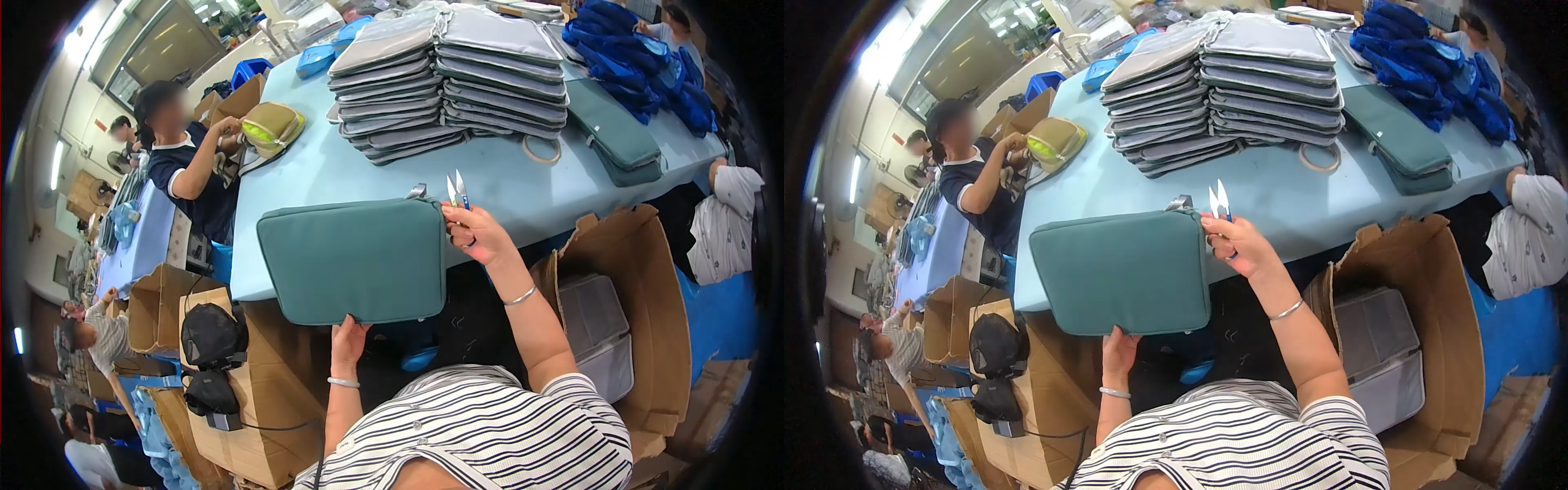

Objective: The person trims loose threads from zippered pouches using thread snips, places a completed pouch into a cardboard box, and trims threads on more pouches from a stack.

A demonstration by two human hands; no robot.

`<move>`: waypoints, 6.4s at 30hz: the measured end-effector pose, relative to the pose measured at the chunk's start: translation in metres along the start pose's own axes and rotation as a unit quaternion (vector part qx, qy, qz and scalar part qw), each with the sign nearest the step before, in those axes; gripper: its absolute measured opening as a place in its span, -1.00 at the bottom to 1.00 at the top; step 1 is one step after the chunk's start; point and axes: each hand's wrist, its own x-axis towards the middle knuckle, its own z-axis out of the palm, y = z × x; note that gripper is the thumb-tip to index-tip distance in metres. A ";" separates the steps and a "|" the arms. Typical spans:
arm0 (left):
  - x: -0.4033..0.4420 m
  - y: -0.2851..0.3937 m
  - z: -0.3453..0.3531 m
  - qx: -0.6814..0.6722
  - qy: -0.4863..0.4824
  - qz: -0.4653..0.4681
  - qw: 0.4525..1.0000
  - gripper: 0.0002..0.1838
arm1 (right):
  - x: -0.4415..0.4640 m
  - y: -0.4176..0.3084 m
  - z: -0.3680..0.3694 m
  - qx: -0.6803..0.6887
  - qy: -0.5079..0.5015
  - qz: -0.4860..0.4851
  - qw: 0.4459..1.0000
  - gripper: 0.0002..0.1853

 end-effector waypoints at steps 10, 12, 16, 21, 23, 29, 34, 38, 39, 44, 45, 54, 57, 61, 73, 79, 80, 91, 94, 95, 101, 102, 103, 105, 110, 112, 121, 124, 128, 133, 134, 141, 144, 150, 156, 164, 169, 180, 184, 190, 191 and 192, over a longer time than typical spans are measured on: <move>-0.003 -0.025 0.007 -0.041 0.082 0.040 0.995 -0.37 | -0.008 0.004 0.006 -0.074 0.075 0.011 0.994 -0.74; -0.004 -0.025 -0.003 -0.024 0.073 0.043 0.996 -0.40 | -0.009 0.006 0.004 -0.087 0.069 0.016 0.994 -0.78; -0.007 -0.015 -0.004 0.016 0.055 0.066 0.996 -0.43 | -0.020 0.006 0.015 -0.081 0.091 0.026 0.992 -0.79; -0.010 -0.011 -0.009 0.033 0.048 0.063 0.996 -0.44 | -0.031 0.018 0.011 0.116 0.015 0.065 0.991 -0.89; -0.013 -0.012 -0.008 0.029 0.061 0.060 0.996 -0.43 | -0.035 0.022 0.011 0.183 -0.009 0.069 0.981 -0.91; -0.008 -0.017 -0.010 0.006 0.069 0.065 0.995 -0.38 | -0.042 0.030 0.011 0.235 -0.032 0.044 0.971 -0.97; -0.005 -0.011 -0.003 -0.013 0.062 0.065 0.996 -0.37 | -0.045 0.029 0.018 0.173 -0.018 -0.006 0.985 -0.91; -0.005 -0.021 -0.021 -0.040 0.098 0.066 0.992 -0.34 | -0.046 0.021 0.026 -0.056 0.034 -0.083 0.994 -0.81; -0.006 -0.022 -0.023 -0.047 0.106 0.060 0.991 -0.34 | -0.046 0.022 0.027 -0.083 0.038 -0.105 0.990 -0.78; -0.010 -0.025 -0.027 -0.069 0.136 0.037 0.988 -0.29 | -0.048 0.019 0.040 -0.261 0.076 -0.173 0.947 -0.80; -0.010 -0.023 -0.024 -0.072 0.138 0.027 0.987 -0.28 | -0.046 0.018 0.039 -0.330 0.084 -0.195 0.920 -0.82; -0.016 -0.019 -0.021 -0.082 0.167 -0.010 0.983 -0.23 | -0.040 0.042 0.010 -0.376 0.156 -0.212 0.888 -0.79; -0.016 -0.019 -0.023 -0.086 0.161 -0.018 0.983 -0.23 | -0.049 0.036 0.009 -0.216 0.089 -0.078 0.969 -0.78; -0.015 -0.015 -0.019 -0.076 0.145 -0.016 0.986 -0.24 | -0.050 0.035 0.005 -0.091 0.025 -0.025 0.995 -0.78; -0.016 -0.009 -0.012 -0.063 0.151 0.018 0.986 -0.22 | -0.025 0.057 0.023 -0.532 0.233 -0.392 0.714 -0.83; -0.002 0.008 0.015 -0.034 0.181 0.089 0.979 -0.32 | -0.017 0.061 0.024 -0.436 0.196 -0.233 0.847 -0.76; -0.001 0.008 0.013 -0.039 0.186 0.083 0.978 -0.33 | -0.014 0.069 0.019 -0.438 0.181 -0.230 0.850 -0.75; 0.002 0.018 0.035 -0.049 0.220 0.075 0.971 -0.27 | -0.003 0.091 0.017 -0.284 0.147 -0.163 0.934 -0.79; -0.006 0.010 0.024 -0.128 0.141 0.042 0.981 -0.32 | -0.007 0.077 0.035 -0.498 0.192 -0.234 0.813 -0.84; -0.009 0.005 0.023 -0.089 0.109 0.025 0.990 -0.35 | -0.005 0.080 0.034 -0.480 0.194 -0.239 0.822 -0.85; -0.001 -0.004 0.087 -0.029 0.120 -0.034 0.992 -0.69 | -0.012 0.081 0.030 -0.296 0.181 -0.208 0.914 -0.79; 0.002 -0.004 0.092 -0.034 0.130 -0.029 0.991 -0.69 | -0.020 0.082 0.027 -0.317 0.188 -0.213 0.905 -0.76; 0.006 -0.005 0.096 -0.039 0.139 -0.023 0.989 -0.70 | -0.029 0.085 0.024 -0.321 0.191 -0.203 0.905 -0.76; 0.015 -0.009 0.102 -0.041 0.157 -0.024 0.986 -0.72 | -0.046 0.095 0.016 -0.329 0.197 -0.182 0.905 -0.75; 0.030 -0.026 0.115 -0.057 0.148 -0.029 0.987 -0.73 | -0.073 0.102 0.035 -0.446 0.154 -0.173 0.865 -0.65; 0.033 -0.027 0.118 -0.069 0.133 -0.028 0.988 -0.73 | -0.073 0.100 0.035 -0.447 0.162 -0.173 0.863 -0.72; 0.034 -0.024 0.116 -0.081 0.126 -0.034 0.988 -0.73 | -0.072 0.086 0.024 -0.611 0.144 -0.334 0.703 -0.86; 0.029 -0.018 0.111 -0.059 0.115 -0.052 0.990 -0.69 | -0.069 0.068 0.015 -0.622 0.173 -0.363 0.672 -0.87; 0.016 -0.010 0.096 -0.024 0.066 -0.103 0.992 -0.63 | -0.051 0.054 0.003 -0.635 0.173 -0.361 0.661 -0.86; 0.006 0.014 0.064 0.041 0.015 -0.116 0.992 -0.55 | -0.023 0.036 0.001 -0.637 0.239 -0.347 0.645 -0.83; 0.002 0.022 0.056 0.044 0.000 -0.110 0.993 -0.56 | -0.015 0.031 -0.004 -0.605 0.257 -0.349 0.668 -0.82; -0.009 -0.005 0.025 -0.108 0.171 0.044 0.978 -0.64 | -0.020 0.051 0.021 -0.558 0.193 -0.368 0.718 -0.80; -0.020 -0.021 0.066 -0.017 0.046 -0.043 0.998 -0.56 | -0.028 0.065 0.029 -0.578 0.154 -0.372 0.710 -0.81; 0.019 -0.007 0.119 -0.078 0.133 -0.009 0.988 -0.65 | -0.049 0.084 0.037 -0.584 0.104 -0.381 0.709 -0.84; 0.007 -0.005 0.104 -0.055 0.117 -0.050 0.990 -0.68 | -0.044 0.081 0.028 -0.598 0.116 -0.385 0.694 -0.82; -0.001 0.004 0.075 -0.033 0.062 -0.105 0.992 -0.68 | -0.036 0.081 0.029 -0.593 0.100 -0.346 0.720 -0.83; -0.009 0.029 0.045 0.000 -0.005 -0.146 0.989 -0.63 | -0.042 0.070 0.029 -0.538 0.052 -0.330 0.774 -0.83; 0.000 0.060 0.013 -0.002 0.174 0.042 0.984 -0.39 | -0.042 0.049 0.044 -0.532 0.085 -0.322 0.779 -0.89; 0.007 0.056 0.034 0.013 0.169 0.096 0.981 -0.32 | -0.034 0.050 0.054 -0.568 0.044 -0.312 0.760 -0.90; 0.016 0.075 0.021 0.044 0.134 0.109 0.984 -0.44 | -0.028 0.045 0.074 -0.609 -0.007 -0.290 0.738 -0.91; 0.017 0.080 0.016 0.039 0.128 0.105 0.985 -0.45 | -0.027 0.044 0.078 -0.618 -0.012 -0.283 0.734 -0.91; 0.019 0.085 0.008 0.035 0.124 0.102 0.986 -0.50 | -0.024 0.043 0.082 -0.632 -0.036 -0.300 0.714 -0.88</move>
